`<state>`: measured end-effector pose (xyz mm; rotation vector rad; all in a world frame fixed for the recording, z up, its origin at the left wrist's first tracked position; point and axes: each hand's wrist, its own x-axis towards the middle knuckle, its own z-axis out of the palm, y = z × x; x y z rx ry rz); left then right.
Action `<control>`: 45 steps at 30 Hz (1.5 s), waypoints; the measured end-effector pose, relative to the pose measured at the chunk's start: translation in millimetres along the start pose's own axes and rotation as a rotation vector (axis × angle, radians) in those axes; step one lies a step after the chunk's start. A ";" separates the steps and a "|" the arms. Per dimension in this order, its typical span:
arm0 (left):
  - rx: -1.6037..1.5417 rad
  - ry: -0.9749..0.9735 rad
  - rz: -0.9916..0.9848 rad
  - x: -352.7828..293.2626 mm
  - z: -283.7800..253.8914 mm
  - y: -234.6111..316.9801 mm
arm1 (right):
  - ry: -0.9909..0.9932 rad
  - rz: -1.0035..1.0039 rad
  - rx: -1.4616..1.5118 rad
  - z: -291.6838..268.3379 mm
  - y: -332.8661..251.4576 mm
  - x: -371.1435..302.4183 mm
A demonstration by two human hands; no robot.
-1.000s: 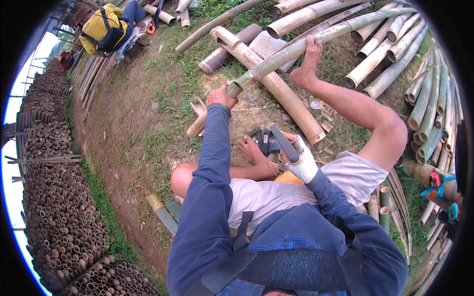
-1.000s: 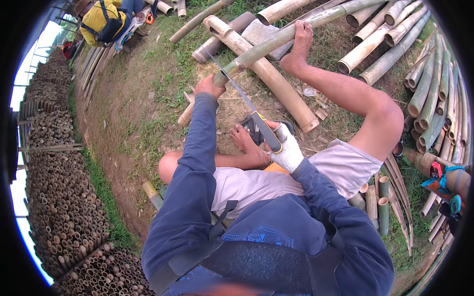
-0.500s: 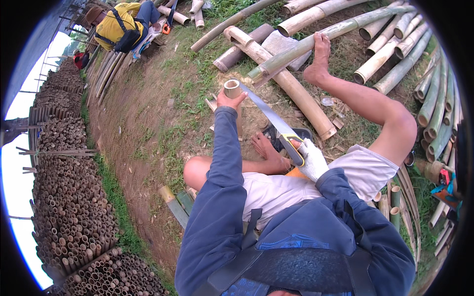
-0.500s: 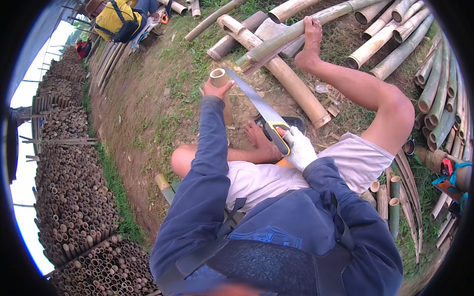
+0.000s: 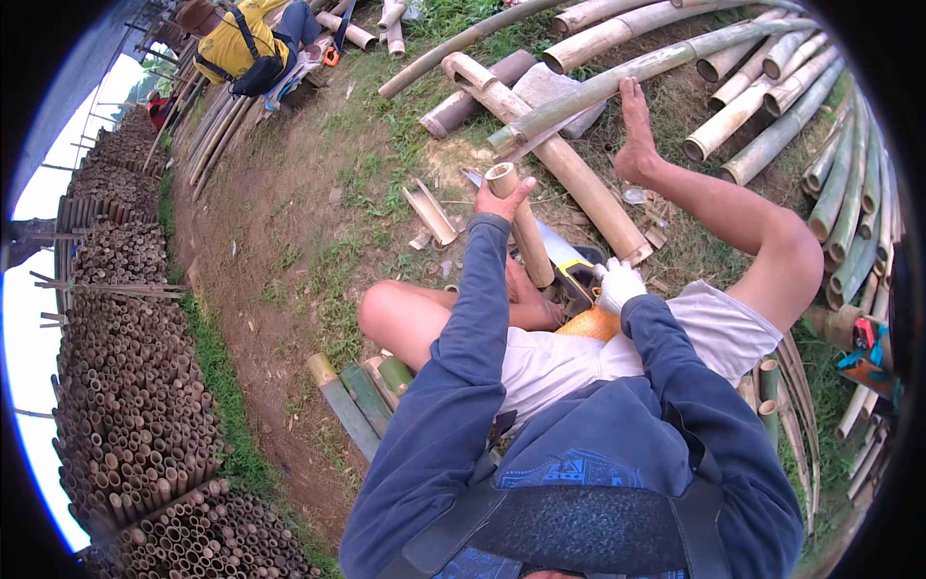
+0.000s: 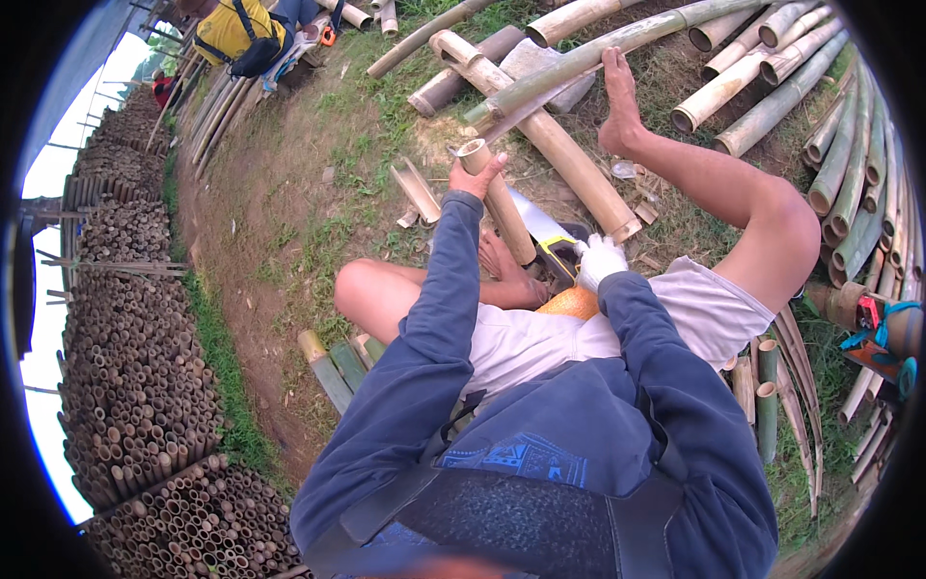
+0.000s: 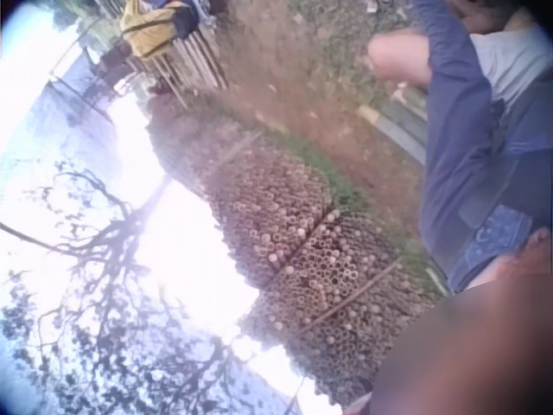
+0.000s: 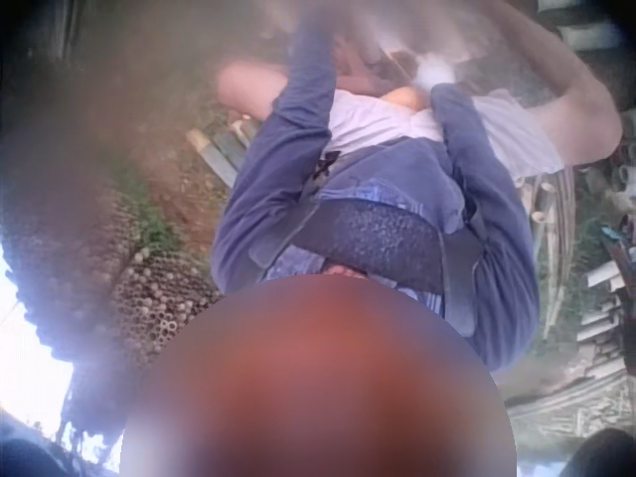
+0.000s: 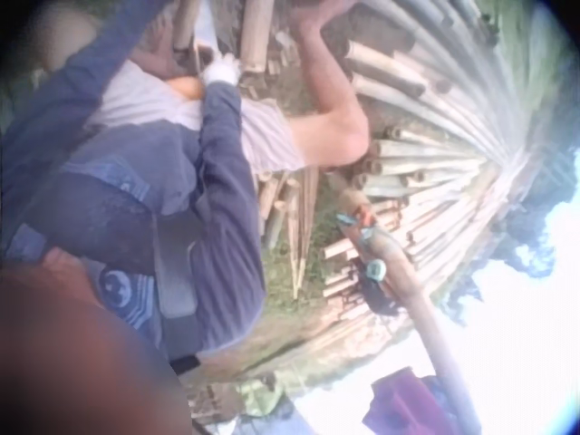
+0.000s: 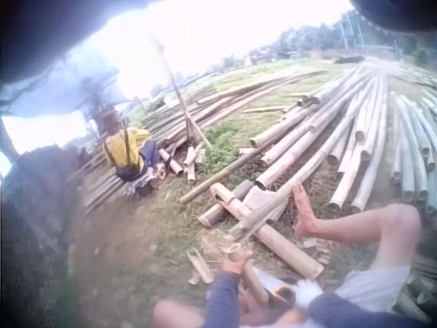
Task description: The person sits on the ground and uses a hand saw to cut long bamboo poles into shorter sections. They repeatedly position each pole, saw through it, and move the cut pieces aside.
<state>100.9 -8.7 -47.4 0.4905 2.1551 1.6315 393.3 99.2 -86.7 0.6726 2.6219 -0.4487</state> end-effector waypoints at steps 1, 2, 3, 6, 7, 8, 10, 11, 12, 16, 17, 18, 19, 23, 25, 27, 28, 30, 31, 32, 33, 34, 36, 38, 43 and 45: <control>0.010 -0.001 -0.004 -8.9 7.5 -0.3 | 0.032 -0.002 0.010 -6.9 -0.6 -1.4; 0.012 0.004 0.012 -16.0 14.0 1.6 | 0.088 -0.038 0.233 -12.6 -3.7 -0.4; 0.045 -0.036 -0.029 -19.3 19.7 5.9 | 0.168 -0.071 0.434 -17.3 -6.9 1.9; 0.111 -0.151 -0.022 -25.3 45.3 24.2 | 0.213 -0.133 1.043 -21.4 -22.3 14.5; 0.074 -0.227 0.024 -31.3 51.8 28.0 | 0.089 -0.130 1.240 -19.7 -27.2 18.5; 0.052 -0.297 0.056 -34.4 60.8 32.9 | -0.052 -0.141 1.433 -17.1 -31.3 21.5; -0.032 -0.338 0.050 -41.0 78.5 38.9 | -0.099 -0.010 1.671 -10.5 -35.1 24.2; -0.213 -0.363 -0.034 -40.9 83.8 40.2 | -0.125 0.052 1.685 -8.4 -34.0 25.1; -0.393 -0.395 -0.112 -40.0 88.3 40.2 | -0.140 0.080 1.751 -6.5 -31.9 25.1; -0.280 0.094 -0.014 -13.3 79.2 25.0 | -0.055 -0.015 2.021 -19.7 -11.8 23.5; -0.359 0.257 -0.130 -3.9 72.3 17.7 | -0.071 -0.085 2.027 -29.0 -5.0 17.5; -0.307 0.369 -0.187 6.0 62.6 7.9 | -0.040 -0.155 1.931 -44.9 0.9 17.0; -0.381 0.408 -0.144 16.2 55.9 -1.2 | 0.031 -0.190 1.974 -59.4 3.8 9.4; -0.543 0.268 -0.008 65.8 49.8 -31.3 | 0.327 -0.245 2.020 -147.3 20.9 -58.2; -0.655 0.161 -0.036 86.4 48.8 -43.5 | 0.565 -0.280 2.048 -200.4 35.8 -98.5; -0.606 0.116 -0.052 107.9 44.1 -48.9 | 0.904 -0.375 1.963 -243.3 59.2 -141.4; -0.613 0.153 -0.114 116.3 42.4 -48.9 | 0.918 -0.534 2.096 -258.8 75.5 -164.1; -0.619 0.198 -0.093 119.3 39.3 -49.0 | 0.976 -0.617 2.058 -274.4 114.3 -216.2; -0.485 0.244 -0.079 119.2 36.6 -47.0 | 1.042 -0.644 2.096 -273.7 133.4 -239.9; -0.448 0.229 -0.070 116.7 34.0 -45.0 | 1.016 -0.770 2.149 -269.4 152.9 -255.3; -0.433 0.247 -0.091 116.0 32.4 -40.5 | 0.944 -0.793 2.186 -259.5 170.3 -272.2; -0.431 0.233 -0.072 113.9 32.2 -36.3 | 1.228 -0.504 2.099 -236.1 179.0 -289.7; -0.441 0.251 -0.077 108.4 31.2 -28.6 | 1.305 -0.021 2.071 -185.2 196.2 -314.9; -0.393 0.223 -0.035 104.2 31.4 -22.4 | 1.381 0.510 1.936 -117.9 204.2 -324.5; -0.289 0.161 -0.006 103.6 22.6 -21.7 | 1.686 1.110 2.013 68.8 204.5 -321.1; -0.295 0.150 -0.010 107.5 18.0 -24.6 | 1.778 1.326 1.972 127.6 209.9 -325.9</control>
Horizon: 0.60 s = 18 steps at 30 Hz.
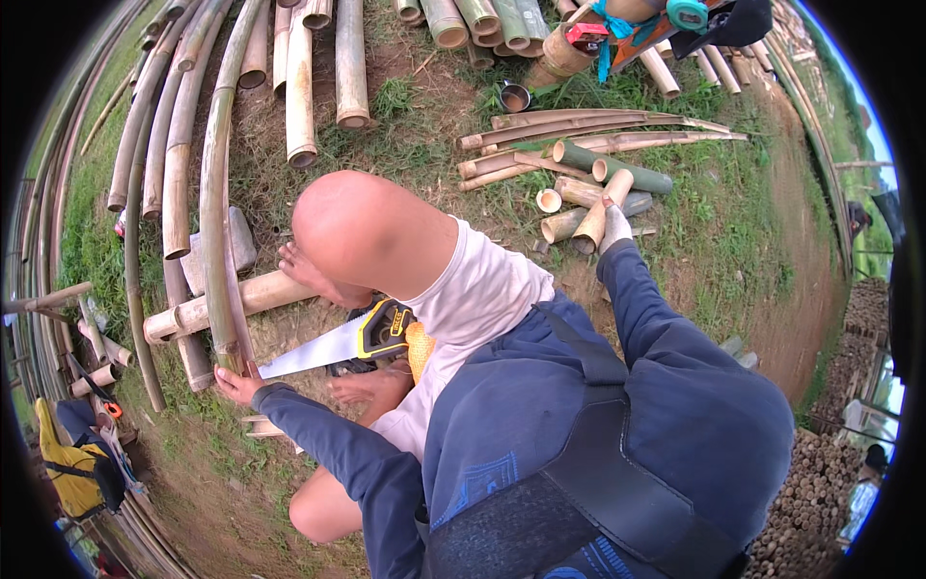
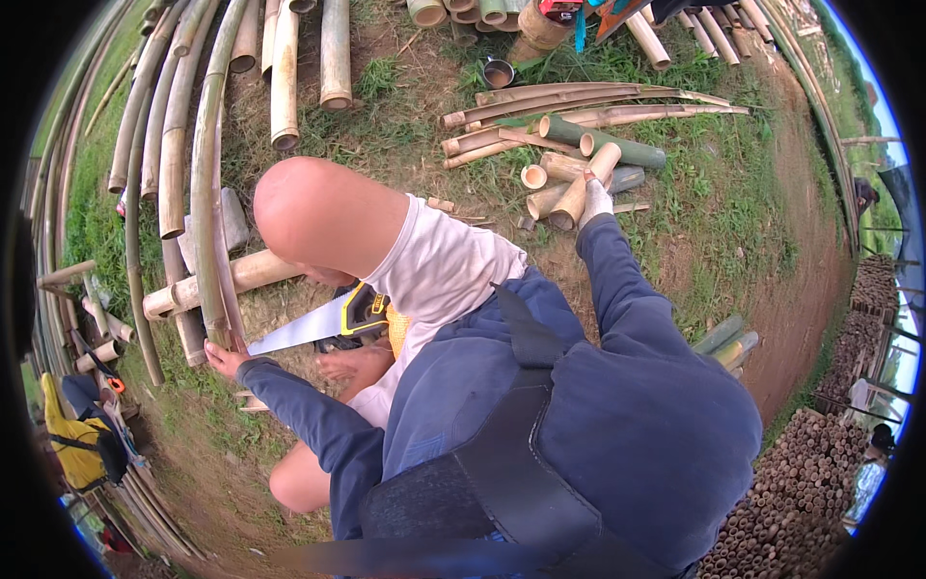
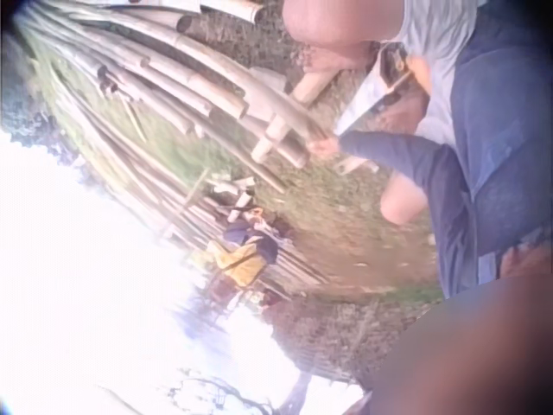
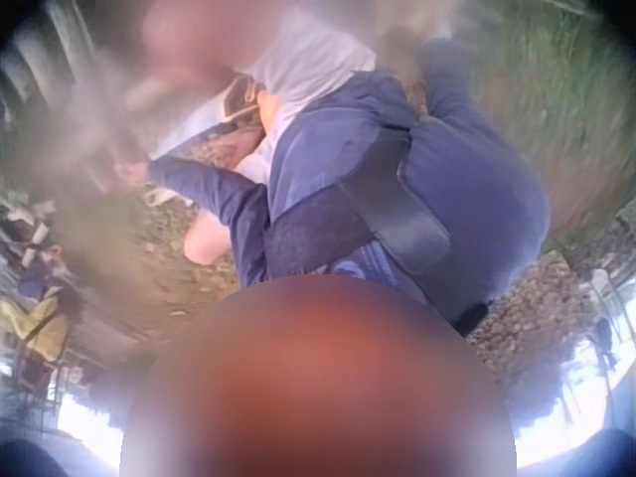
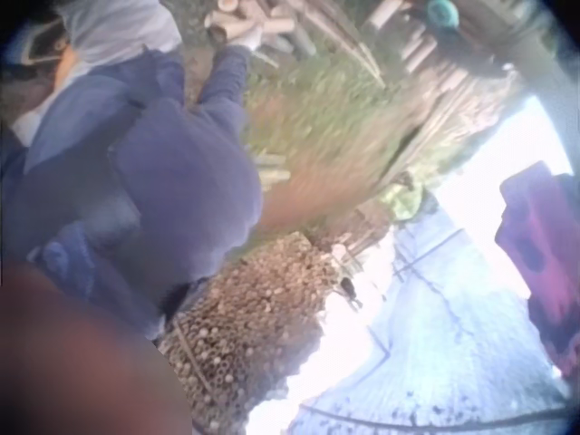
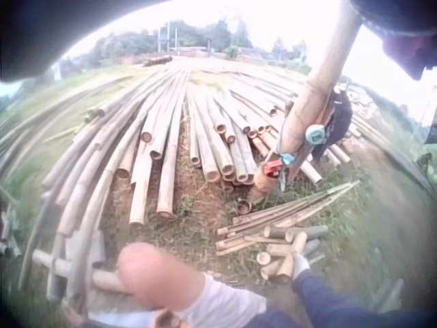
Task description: The person sits on the ground and uses a hand saw to cut long bamboo poles into shorter sections. They repeatedly position each pole, saw through it, and move the cut pieces aside.
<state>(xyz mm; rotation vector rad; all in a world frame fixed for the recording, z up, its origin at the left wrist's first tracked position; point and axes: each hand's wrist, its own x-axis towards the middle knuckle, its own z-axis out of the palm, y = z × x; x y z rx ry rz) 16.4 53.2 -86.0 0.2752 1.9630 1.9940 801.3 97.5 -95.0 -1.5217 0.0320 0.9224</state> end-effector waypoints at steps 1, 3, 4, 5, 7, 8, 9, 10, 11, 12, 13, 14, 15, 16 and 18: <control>0.060 0.002 0.035 3.4 -1.0 0.0 | 0.068 0.028 -0.034 -16.1 9.8 16.9; 0.130 0.049 -0.010 7.4 -3.1 0.8 | 0.145 0.030 -0.029 -46.6 19.9 48.0; 0.192 0.063 0.047 8.9 -2.8 2.4 | 0.151 0.002 0.012 -58.9 23.7 62.0; 0.304 0.026 0.140 10.6 -1.2 5.2 | 0.148 -0.024 0.054 -66.5 26.4 76.7; 0.554 0.063 0.244 12.7 -3.2 17.5 | 0.093 0.013 0.219 -73.9 26.7 107.1; 0.583 0.045 0.218 13.4 -2.4 24.5 | 0.165 0.003 0.218 -72.2 27.9 121.1; 0.634 -0.004 0.275 16.4 -0.5 34.8 | 0.120 0.042 0.273 -74.6 27.4 131.3; 0.680 -0.071 0.322 19.3 2.3 45.8 | 0.204 0.093 0.190 -71.4 29.1 142.7; 0.696 -0.176 0.330 21.2 4.3 57.9 | 0.227 0.171 0.046 -76.4 31.6 148.3; 0.800 -0.308 0.338 24.6 7.2 71.8 | 0.194 0.231 -0.069 -76.8 33.7 156.3; 0.936 -0.421 0.400 26.8 11.4 85.0 | 0.230 0.255 -0.204 -82.8 39.5 158.6; 0.981 -0.535 0.332 31.1 17.6 98.8 | 0.274 0.282 -0.333 -88.5 44.6 160.6; 1.001 -0.660 0.261 31.6 21.8 108.9 | 0.322 0.308 -0.467 -95.2 52.9 159.3; 1.118 -0.714 0.268 30.9 22.8 118.3 | 0.368 0.331 -0.592 -104.1 61.5 154.6; 1.363 -0.828 0.305 33.6 23.7 133.3 | 0.399 0.350 -0.832 -116.7 80.5 140.0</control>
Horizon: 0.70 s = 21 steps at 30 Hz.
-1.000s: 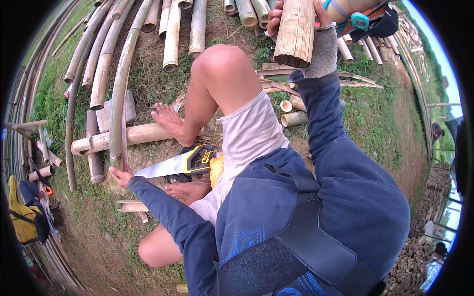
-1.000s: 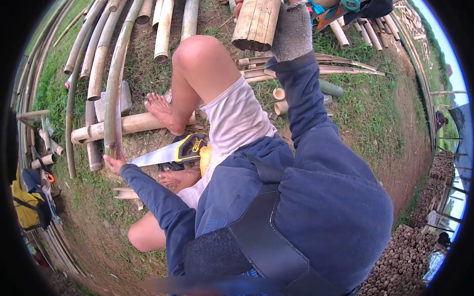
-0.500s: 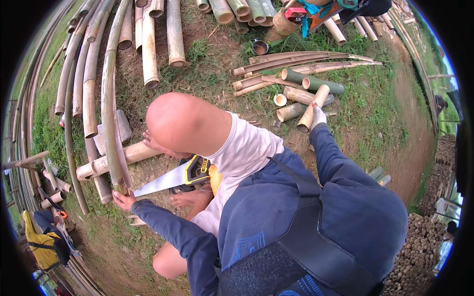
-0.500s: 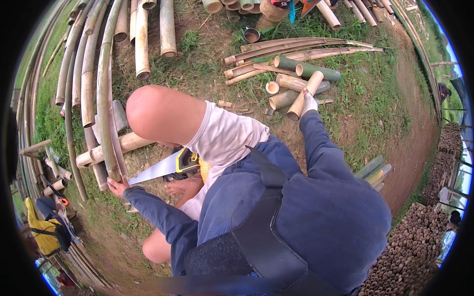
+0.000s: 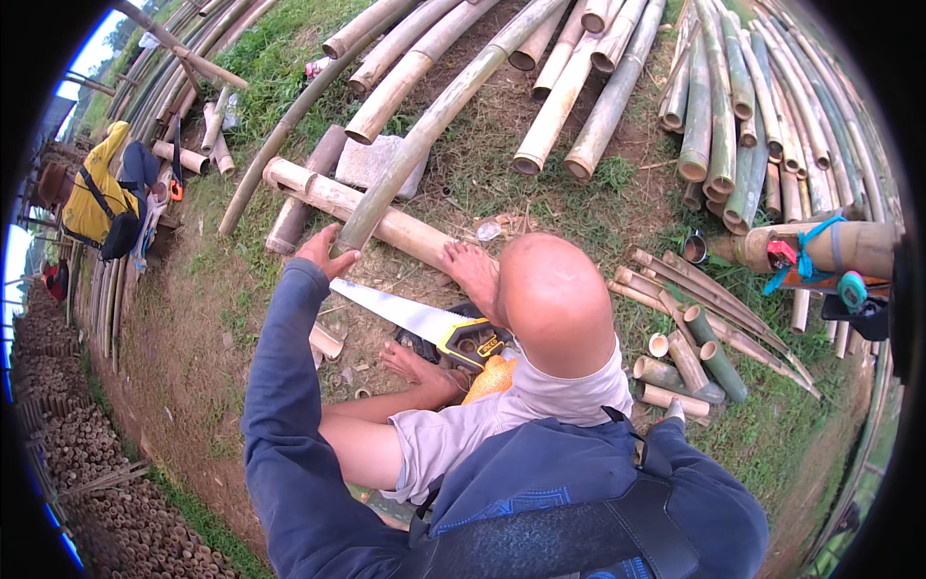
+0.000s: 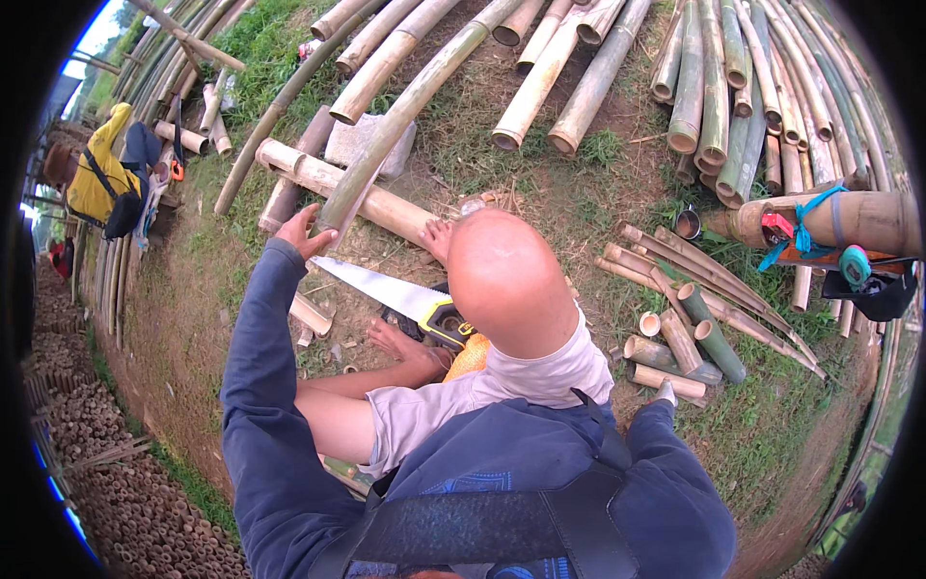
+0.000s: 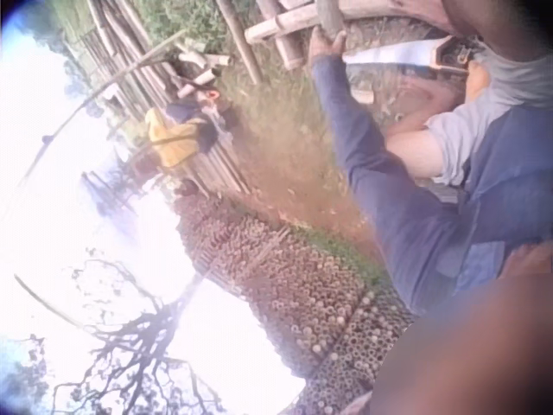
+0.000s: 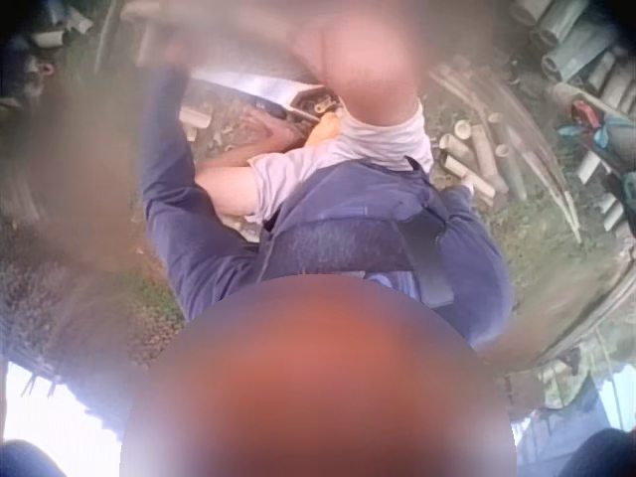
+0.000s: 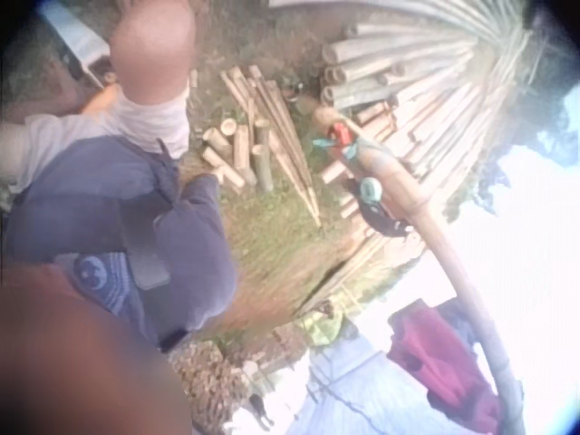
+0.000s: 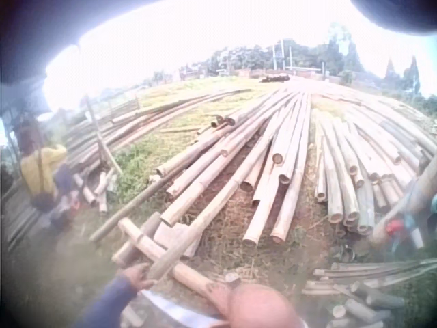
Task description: The person sits on the ground and uses a hand saw to cut long bamboo poles into shorter sections. They repeatedly position each pole, saw through it, and move the cut pieces aside.
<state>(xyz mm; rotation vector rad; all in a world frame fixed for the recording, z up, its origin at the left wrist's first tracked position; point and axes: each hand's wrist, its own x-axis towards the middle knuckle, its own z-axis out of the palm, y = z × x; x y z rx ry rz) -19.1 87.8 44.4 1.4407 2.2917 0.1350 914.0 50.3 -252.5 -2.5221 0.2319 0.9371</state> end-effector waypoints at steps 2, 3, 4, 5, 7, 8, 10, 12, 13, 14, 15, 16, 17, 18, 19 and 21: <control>0.093 -0.074 0.032 1.5 -4.7 1.2 | 0.024 -0.204 -0.352 8.0 20.8 -14.0; 0.104 -0.079 0.062 4.0 -4.6 1.0 | 0.067 -0.296 -0.524 12.6 28.4 -24.2; 0.056 -0.064 0.093 9.8 -1.6 2.4 | 0.137 -0.354 -0.629 19.1 31.4 -36.1; 0.021 -0.036 0.108 18.2 2.4 3.9 | 0.213 -0.421 -0.730 26.0 34.0 -49.9; -0.230 -0.050 0.125 39.4 14.9 9.8 | 0.195 -0.448 -0.731 43.7 32.7 -78.2; -0.247 -0.003 0.157 53.1 22.4 15.6 | 0.159 -0.537 -0.816 51.0 27.6 -91.5; -0.291 0.103 0.126 72.8 33.9 25.3 | 0.065 -0.733 -0.855 75.7 19.7 -111.8; -0.355 -0.023 0.049 81.8 33.8 29.9 | 0.044 -0.833 -0.854 94.6 11.0 -131.1; -0.384 -0.089 -0.021 81.8 31.3 31.9 | -0.038 -0.819 -0.820 103.4 6.4 -141.4; -0.354 -0.011 -0.016 76.0 30.9 35.7 | -0.101 -0.969 -0.820 109.6 4.3 -153.1; -0.345 0.000 -0.001 70.7 26.3 38.9 | -0.171 -1.136 -0.814 115.1 2.3 -165.6; -0.326 0.003 0.000 63.3 21.9 43.0 | -0.194 -1.134 -0.861 118.1 -1.5 -178.1; -0.313 0.006 0.001 55.9 16.0 46.3 | -0.214 -1.127 -0.922 120.2 -5.6 -190.4; -0.236 0.014 -0.021 49.4 6.8 47.7 | -0.209 -1.115 -0.935 120.8 -8.0 -202.1; -0.164 0.022 -0.045 41.2 -1.9 48.5 | -0.224 -1.126 -0.940 121.6 -12.2 -212.2; -0.032 0.076 -0.080 18.7 -20.7 42.9 | -0.248 -1.059 -0.925 118.9 -15.6 -226.6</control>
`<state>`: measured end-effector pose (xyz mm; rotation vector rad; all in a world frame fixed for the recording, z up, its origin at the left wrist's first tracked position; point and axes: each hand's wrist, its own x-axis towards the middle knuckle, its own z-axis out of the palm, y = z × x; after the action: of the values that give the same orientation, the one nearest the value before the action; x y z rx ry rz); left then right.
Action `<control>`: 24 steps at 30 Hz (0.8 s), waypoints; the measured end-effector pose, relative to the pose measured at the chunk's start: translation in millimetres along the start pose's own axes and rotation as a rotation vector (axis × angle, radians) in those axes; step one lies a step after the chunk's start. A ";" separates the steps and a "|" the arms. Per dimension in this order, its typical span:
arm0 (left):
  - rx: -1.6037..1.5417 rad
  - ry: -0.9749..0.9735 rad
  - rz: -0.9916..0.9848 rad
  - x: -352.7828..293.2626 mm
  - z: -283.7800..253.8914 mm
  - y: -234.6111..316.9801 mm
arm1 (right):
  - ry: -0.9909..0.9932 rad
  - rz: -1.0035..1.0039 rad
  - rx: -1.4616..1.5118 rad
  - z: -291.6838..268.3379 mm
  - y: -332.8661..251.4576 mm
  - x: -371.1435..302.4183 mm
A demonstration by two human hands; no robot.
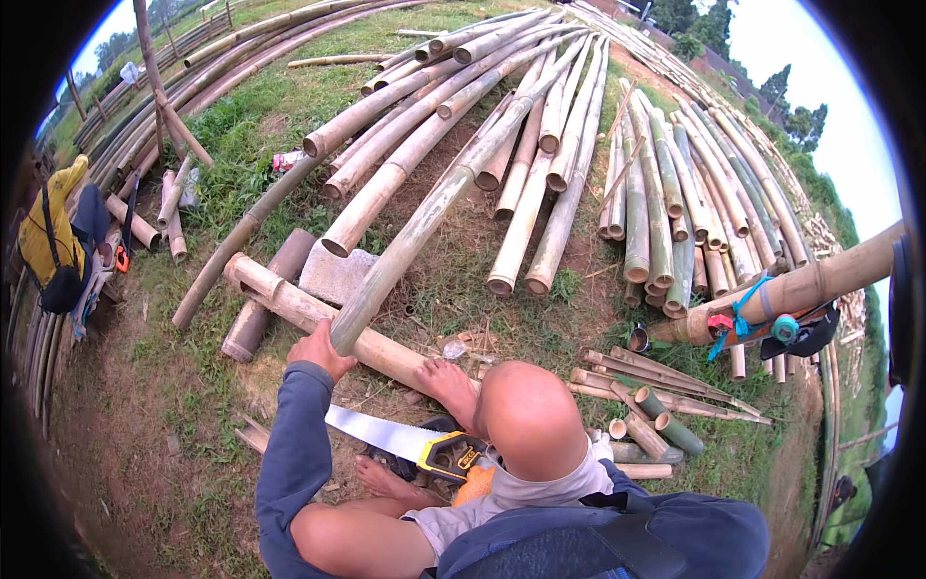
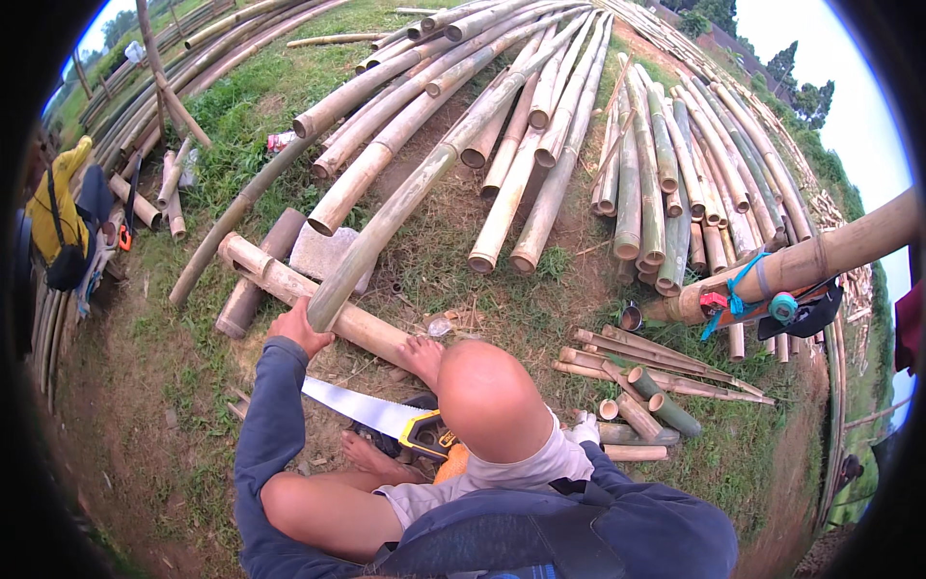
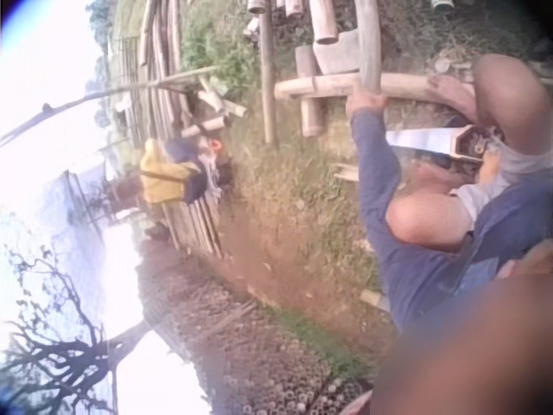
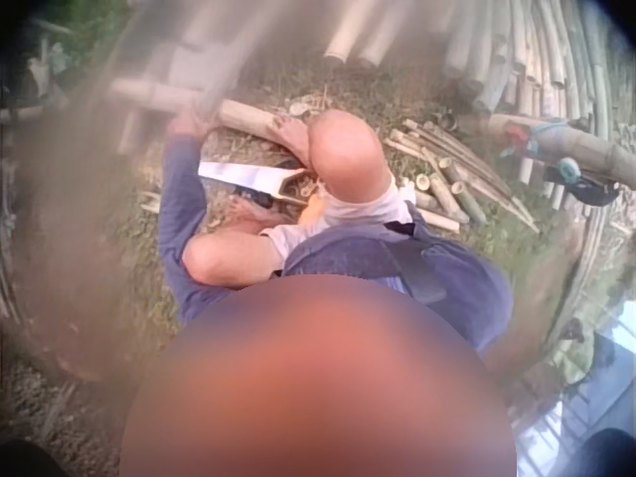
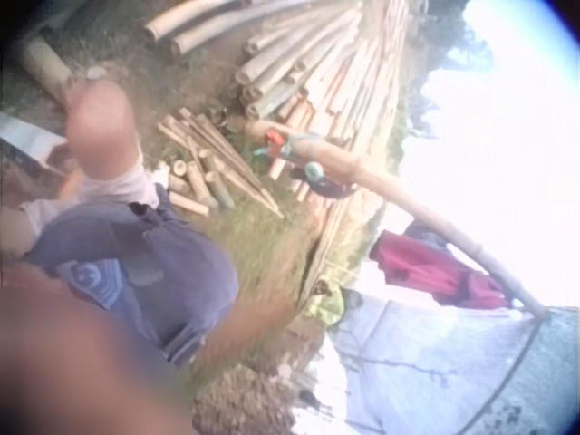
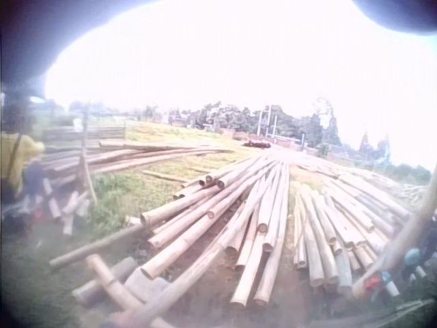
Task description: The person sits on the ground and uses a hand saw to cut long bamboo poles into shorter sections. They repeatedly position each pole, saw through it, and move the cut pieces aside.
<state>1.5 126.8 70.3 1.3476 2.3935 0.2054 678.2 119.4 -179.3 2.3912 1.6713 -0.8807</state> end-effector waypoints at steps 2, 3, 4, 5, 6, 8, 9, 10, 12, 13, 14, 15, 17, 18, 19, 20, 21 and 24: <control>0.078 0.071 -0.024 -37.1 -15.1 -14.7 | -0.008 0.046 0.014 -2.1 -4.6 -2.3; 0.101 0.108 -0.043 -57.2 -24.0 -23.4 | -0.007 0.049 -0.004 -0.5 -5.1 -1.9; 0.116 0.149 -0.018 -79.1 -34.2 -34.4 | -0.010 0.054 -0.019 1.0 -4.5 -0.5; 0.139 0.183 -0.006 -103.5 -43.2 -46.3 | -0.037 0.099 -0.045 3.9 -4.0 1.1; 0.141 0.218 -0.004 -129.5 -48.3 -55.8 | -0.079 0.092 -0.079 5.8 -3.4 3.4; 0.140 0.279 -0.005 -180.8 -55.5 -75.4 | -0.105 0.061 -0.153 7.5 -5.4 8.3; 0.120 0.339 0.036 -207.2 -56.0 -86.3 | -0.130 0.058 -0.175 6.3 -8.7 11.2; 0.128 0.348 0.005 -232.6 -54.9 -97.7 | -0.136 0.036 -0.177 2.5 -13.2 14.5; 0.124 0.375 -0.034 -265.2 -40.6 -121.9 | -0.170 0.049 -0.227 -9.8 -25.6 20.1; 0.125 0.370 -0.078 -275.4 -32.6 -133.7 | -0.177 0.036 -0.293 -17.8 -35.4 25.3; 0.128 0.366 -0.127 -283.1 -27.2 -144.0 | -0.142 -0.050 -0.303 -25.6 -44.8 28.6; 0.115 0.355 -0.191 -279.4 -19.7 -151.5 | -0.131 -0.094 -0.300 -34.5 -54.4 32.8; 0.067 0.261 -0.214 -275.9 -19.6 -158.8 | -0.071 -0.198 -0.305 -48.3 -78.8 44.3; 0.037 0.166 -0.302 -267.0 -23.1 -156.8 | 0.045 -0.277 -0.292 -50.2 -93.2 48.2; 0.038 0.175 -0.201 -262.8 -29.5 -150.8 | 0.100 -0.346 -0.228 -54.6 -107.5 54.4; 0.041 0.125 -0.184 -260.8 -40.1 -142.0 | 0.122 -0.359 -0.197 -55.3 -124.0 58.5; 0.040 0.080 -0.170 -252.8 -49.9 -130.0 | 0.130 -0.442 -0.032 -55.5 -142.5 60.4; -0.010 0.171 0.035 -198.6 -65.8 -85.5 | 0.047 -0.522 0.406 -51.8 -219.8 58.4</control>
<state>0.1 -82.6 155.3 1.4203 2.5044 0.3553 517.8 275.0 -112.5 2.2278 2.3923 -1.3588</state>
